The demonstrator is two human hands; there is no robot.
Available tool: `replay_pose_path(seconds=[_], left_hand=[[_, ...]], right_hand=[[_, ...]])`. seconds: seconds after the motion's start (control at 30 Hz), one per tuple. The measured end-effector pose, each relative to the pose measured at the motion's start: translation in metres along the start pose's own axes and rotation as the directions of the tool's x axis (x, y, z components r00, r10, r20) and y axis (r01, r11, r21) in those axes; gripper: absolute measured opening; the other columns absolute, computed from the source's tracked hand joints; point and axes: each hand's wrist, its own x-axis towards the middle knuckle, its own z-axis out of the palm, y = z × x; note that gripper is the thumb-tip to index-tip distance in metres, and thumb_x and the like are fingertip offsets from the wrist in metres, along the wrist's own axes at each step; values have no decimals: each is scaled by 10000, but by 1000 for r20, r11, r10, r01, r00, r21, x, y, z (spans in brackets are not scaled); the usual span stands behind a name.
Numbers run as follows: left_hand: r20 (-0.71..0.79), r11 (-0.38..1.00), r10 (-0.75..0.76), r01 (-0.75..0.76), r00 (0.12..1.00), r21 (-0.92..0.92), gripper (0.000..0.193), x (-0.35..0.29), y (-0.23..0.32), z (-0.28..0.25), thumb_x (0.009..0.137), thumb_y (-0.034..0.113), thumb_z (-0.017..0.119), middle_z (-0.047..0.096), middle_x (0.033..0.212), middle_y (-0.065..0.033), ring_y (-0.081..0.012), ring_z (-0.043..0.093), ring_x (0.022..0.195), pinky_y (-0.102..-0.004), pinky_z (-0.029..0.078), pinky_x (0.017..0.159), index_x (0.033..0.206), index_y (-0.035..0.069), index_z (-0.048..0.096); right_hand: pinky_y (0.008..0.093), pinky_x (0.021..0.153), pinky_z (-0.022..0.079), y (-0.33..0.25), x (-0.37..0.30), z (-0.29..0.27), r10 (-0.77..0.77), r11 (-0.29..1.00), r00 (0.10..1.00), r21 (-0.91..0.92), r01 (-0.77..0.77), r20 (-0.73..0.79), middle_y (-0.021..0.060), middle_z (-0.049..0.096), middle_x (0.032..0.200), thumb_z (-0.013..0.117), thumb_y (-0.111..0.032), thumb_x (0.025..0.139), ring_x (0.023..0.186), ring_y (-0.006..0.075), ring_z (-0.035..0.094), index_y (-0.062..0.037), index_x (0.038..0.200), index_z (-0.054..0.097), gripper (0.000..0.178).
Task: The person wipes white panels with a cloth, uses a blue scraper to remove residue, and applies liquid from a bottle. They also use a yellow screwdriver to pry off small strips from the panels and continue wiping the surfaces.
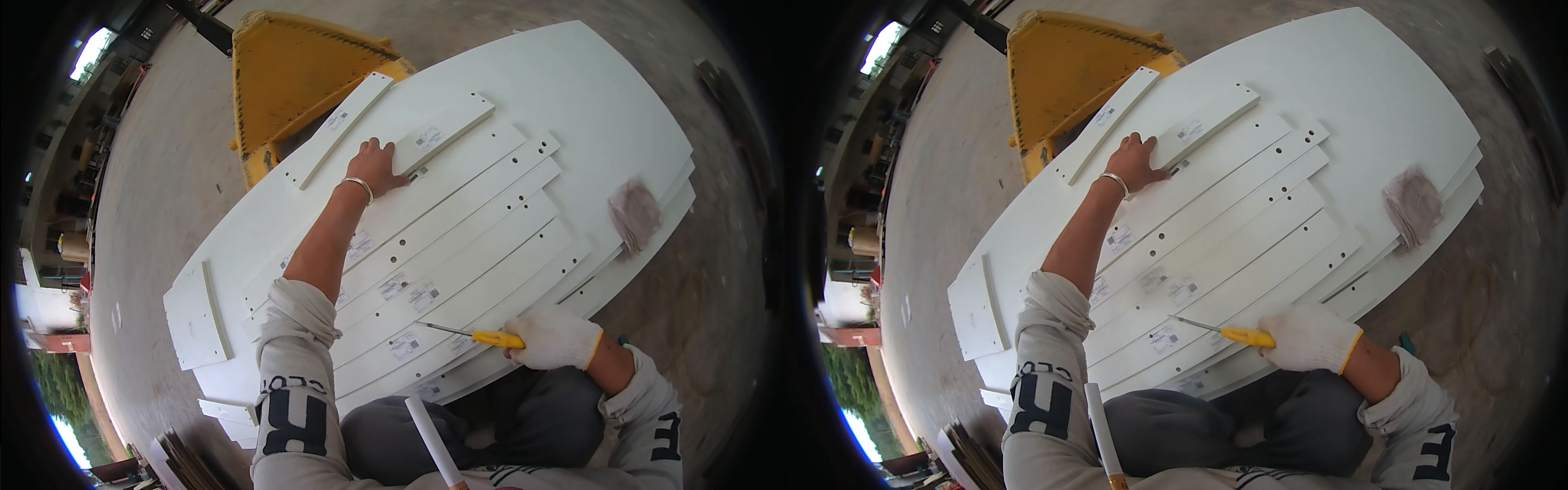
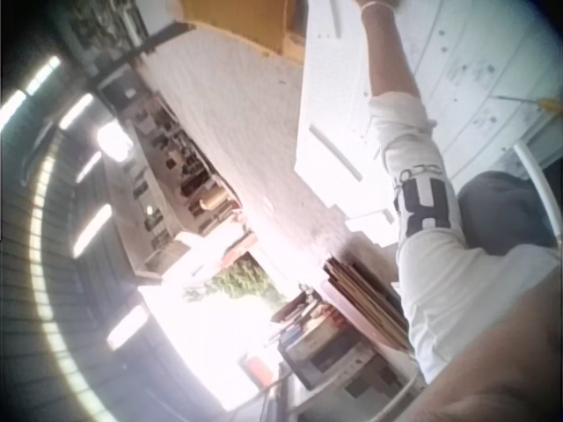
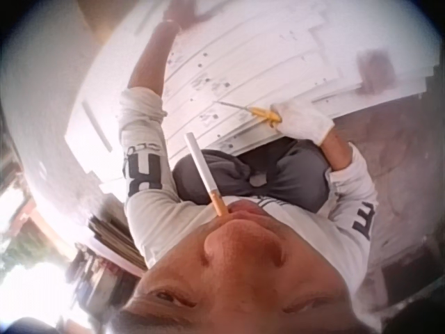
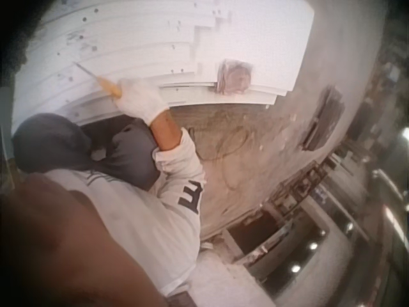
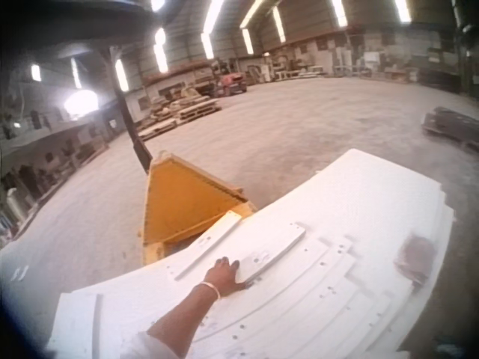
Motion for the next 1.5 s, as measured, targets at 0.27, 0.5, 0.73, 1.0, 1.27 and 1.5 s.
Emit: replay_pose_path(seconds=[0.27,0.5,0.73,1.0,1.27,1.5], left_hand=[[-174,880,-112,17,978,-475,448,16,-9,12,856,183,582,726,1196,-227,-392,692,1125,-440,529,998,1275,52,670],[-48,903,-281,247,959,-351,769,12,22,10,953,643,553,712,1228,-254,-351,707,1138,-426,530,990,1401,18,565],[49,752,7,27,999,-658,987,17,27,-13,763,611,799,673,1254,-285,-339,694,1115,-377,523,1008,1404,-84,515],[-196,961,-187,138,963,-238,785,51,36,9,721,480,822,617,1290,-180,-338,571,1224,-432,502,1038,1342,44,625],[-262,956,-146,67,954,-287,718,44,33,15,703,416,874,615,1210,-178,-328,553,1189,-430,487,1007,1253,30,621],[-527,993,75,-13,846,119,416,17,17,30,837,190,802,599,1156,-101,-309,566,1141,-416,492,943,1181,80,595]], right_hand=[[464,868,556,20,-28,-7,42,998,998,37,-44,47,173,737,990,630,-403,949,964,362,713,-137,1198,705,372],[495,799,554,86,-57,19,614,783,555,346,-516,-562,172,737,920,668,-378,931,916,384,711,-74,1041,688,323],[507,793,558,91,-60,27,564,819,538,341,-461,-626,182,728,926,646,-357,950,896,388,710,-64,1021,672,302],[504,801,558,95,-51,27,532,847,629,340,-409,-567,173,727,920,630,-399,959,911,386,707,-83,1069,672,337],[504,837,549,86,-45,25,402,914,780,263,-309,-479,192,715,903,630,-400,945,914,399,699,-66,1016,684,346],[514,795,556,117,-59,18,678,713,350,462,-527,-647,180,735,930,631,-341,954,907,390,715,-74,1052,679,288]])
